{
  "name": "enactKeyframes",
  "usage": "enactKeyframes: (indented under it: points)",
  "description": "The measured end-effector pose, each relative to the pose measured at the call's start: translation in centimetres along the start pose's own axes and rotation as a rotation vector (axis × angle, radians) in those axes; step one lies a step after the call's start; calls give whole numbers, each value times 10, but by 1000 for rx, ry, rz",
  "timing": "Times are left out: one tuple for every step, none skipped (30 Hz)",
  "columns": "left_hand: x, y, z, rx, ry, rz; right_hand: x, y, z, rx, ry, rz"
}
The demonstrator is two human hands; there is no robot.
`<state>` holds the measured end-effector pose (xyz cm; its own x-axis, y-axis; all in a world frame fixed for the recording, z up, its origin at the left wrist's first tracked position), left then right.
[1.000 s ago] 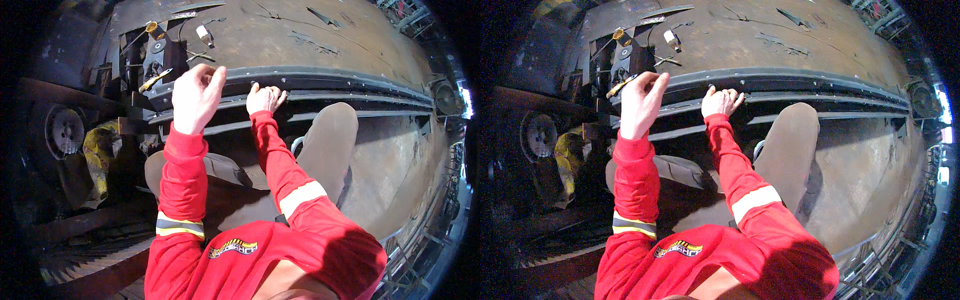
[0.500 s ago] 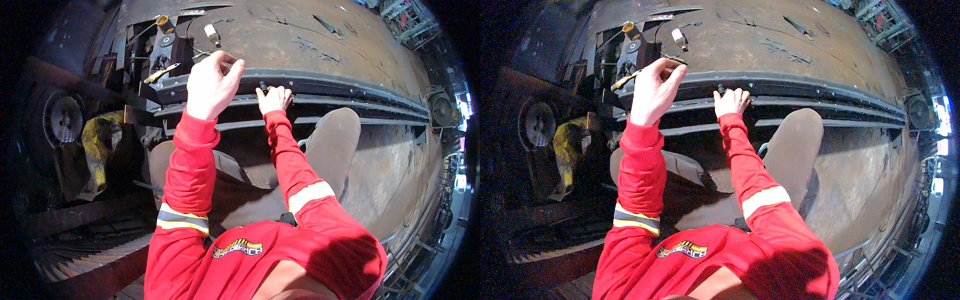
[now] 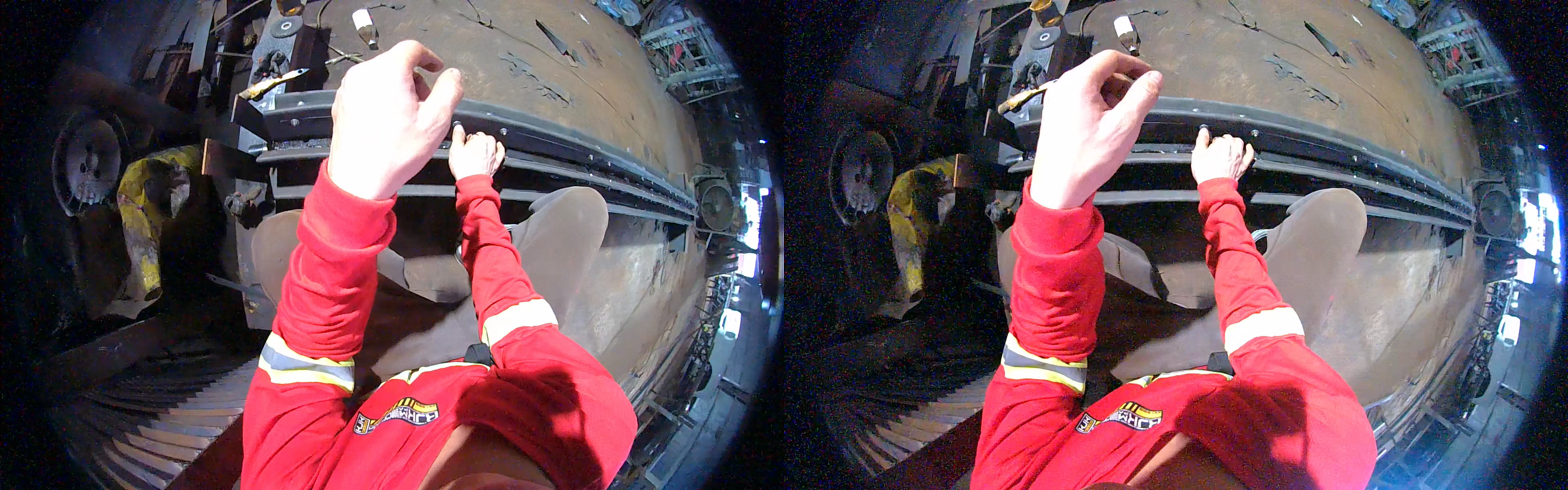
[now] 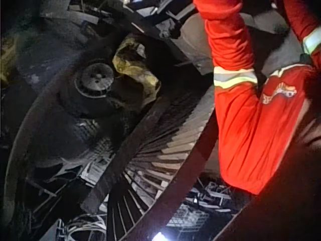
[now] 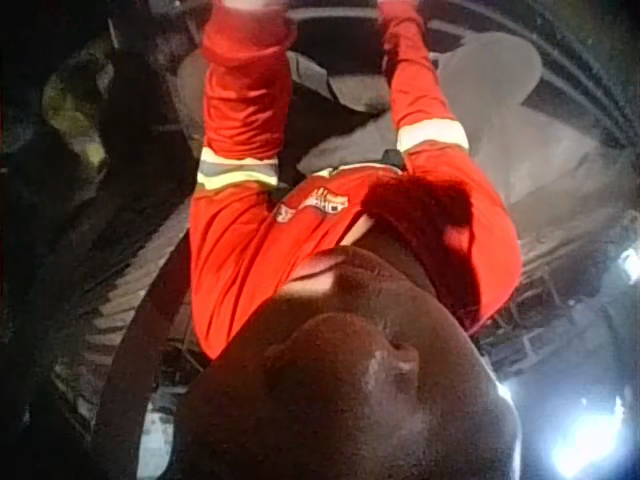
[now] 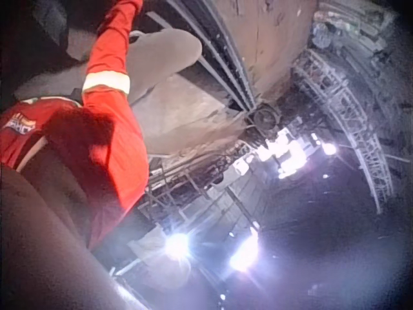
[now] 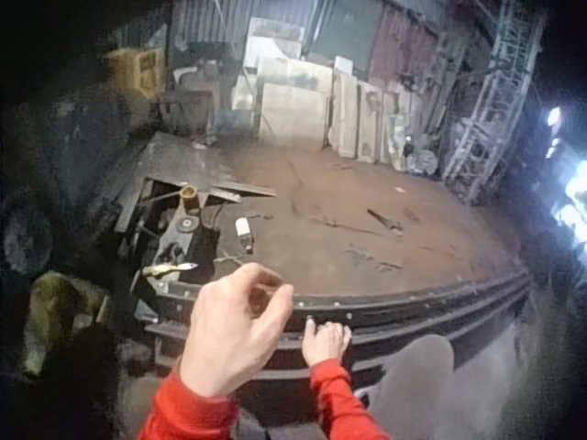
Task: The person sits on the floor of a workshop and assembles a long metal frame. They align a black rubber seal into the frame's groove and use a screwdriver to tighten screws along the length of the frame, securing the seal in place.
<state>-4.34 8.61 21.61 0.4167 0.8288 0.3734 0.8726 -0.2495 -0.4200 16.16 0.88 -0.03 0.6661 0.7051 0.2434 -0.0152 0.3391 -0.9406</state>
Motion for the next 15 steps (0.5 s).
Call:
enactKeyframes:
  points:
    - [0, -1, -1, 1, 2, 4, 4, 6, -4, 1, 64, 124]
    - [0, -2, 0, -20, 3, -8, 8, 11, -10, 2, 130, 246]
    - [1, -5, 2, -35, -1, -11, 10, 16, -11, 10, 192, 363]
    - [2, -8, 6, -30, -6, -12, 10, 17, -8, 25, 186, 420]
    - [2, -8, 10, -26, -11, -11, 9, 14, -6, 10, 156, 401]
    - [3, -10, 12, -25, -13, -16, 8, 12, -1, 0, 123, 377]
    - [4, -10, 14, -24, -15, -20, 7, 10, 2, -11, 90, 353]
    - [5, -10, 15, -24, -18, -23, 6, 11, 2, -10, 85, 370]
    - [6, -10, 16, -14, -16, -27, 6, 10, 2, -46, 78, 365]
    - [6, -10, 17, -4, -14, -31, 6, 8, 3, -82, 72, 361]
    - [7, -10, 17, 5, -12, -34, 6, 7, 3, -119, 66, 356]
    - [7, -11, 17, -5, 2, -53, 7, 6, 2, -100, 74, 344]
    - [7, -12, 18, -16, 17, -73, 7, 5, 1, -80, 82, 331]
    - [8, -14, 18, -27, 31, -92, 8, 5, -1, -61, 90, 318]
    - [7, -13, 20, -23, 33, -93, 7, 6, -2, -42, 100, 309]
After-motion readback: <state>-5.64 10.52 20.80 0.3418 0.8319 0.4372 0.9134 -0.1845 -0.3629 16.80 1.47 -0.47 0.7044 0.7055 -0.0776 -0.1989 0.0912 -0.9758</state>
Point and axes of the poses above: each hand's wrist, its own x-axis towards the middle knuckle, its own y-axis out of the palm, z = x × y, the point moved 9 cm from there along x, towards the middle knuckle
